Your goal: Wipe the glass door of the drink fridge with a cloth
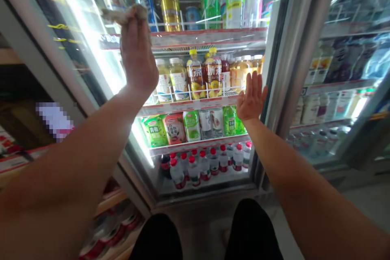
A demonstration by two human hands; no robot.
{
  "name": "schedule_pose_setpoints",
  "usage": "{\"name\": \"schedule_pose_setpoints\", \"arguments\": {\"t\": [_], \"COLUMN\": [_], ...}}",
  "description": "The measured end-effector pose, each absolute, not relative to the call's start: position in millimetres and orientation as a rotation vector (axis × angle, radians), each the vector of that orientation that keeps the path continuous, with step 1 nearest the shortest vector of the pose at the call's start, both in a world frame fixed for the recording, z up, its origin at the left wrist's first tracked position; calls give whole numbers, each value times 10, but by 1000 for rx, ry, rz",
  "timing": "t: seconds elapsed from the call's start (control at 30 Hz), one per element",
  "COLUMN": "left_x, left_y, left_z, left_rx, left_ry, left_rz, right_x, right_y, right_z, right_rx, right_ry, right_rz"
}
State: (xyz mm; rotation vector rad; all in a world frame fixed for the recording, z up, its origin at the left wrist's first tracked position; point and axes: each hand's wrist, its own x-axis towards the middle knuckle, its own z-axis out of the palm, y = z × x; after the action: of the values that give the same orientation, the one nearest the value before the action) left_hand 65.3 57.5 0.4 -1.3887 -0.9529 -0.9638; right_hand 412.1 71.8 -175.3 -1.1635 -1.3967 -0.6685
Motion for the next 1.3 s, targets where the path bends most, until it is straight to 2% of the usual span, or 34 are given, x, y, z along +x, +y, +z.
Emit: {"name": "schedule_pose_setpoints", "arguments": {"t": [0.2,0.37,0.5,0.63,0.73,0.83,1.0,1.1,1.2,1.3], "left_x": [659,1230,1807,2094,2128,2125,2180,2199,2172,2132], "left_y": [593,550,363,266,300,351,294,249,237,223], "left_z": [516,330,30,152,290,127,-286,-149,67,67], "left_rx": [-1310,-1392,-1820,-2210,-2138,-1952,-2199,-2224,-2090,-1996], "left_ry": [-1095,-1240,-1043,-675,-701,-814,-651,-588,-730,-869], "left_rz": [-892,-921,-691,-403,-530,-758,-419,-364,-549,-716], "right_x": [4125,4127,4129,4127,4124,4125,4122,4117,4120,4129], "right_y": [736,756,770,772,762,739,697,696,716,746], "right_z": [-1750,-1758,-1777,-1779,-1770,-1760,-1750,-1748,-1756,-1772], "right_rx": [-1164,-1145,-1111,-1130,-1144,-1157,-1172,-1182,-1178,-1155], "right_ry": [-1395,-1384,-1367,-1378,-1374,-1382,-1408,-1400,-1393,-1383], "right_rz": [-670,-679,-697,-692,-676,-667,-654,-666,-669,-687]}}
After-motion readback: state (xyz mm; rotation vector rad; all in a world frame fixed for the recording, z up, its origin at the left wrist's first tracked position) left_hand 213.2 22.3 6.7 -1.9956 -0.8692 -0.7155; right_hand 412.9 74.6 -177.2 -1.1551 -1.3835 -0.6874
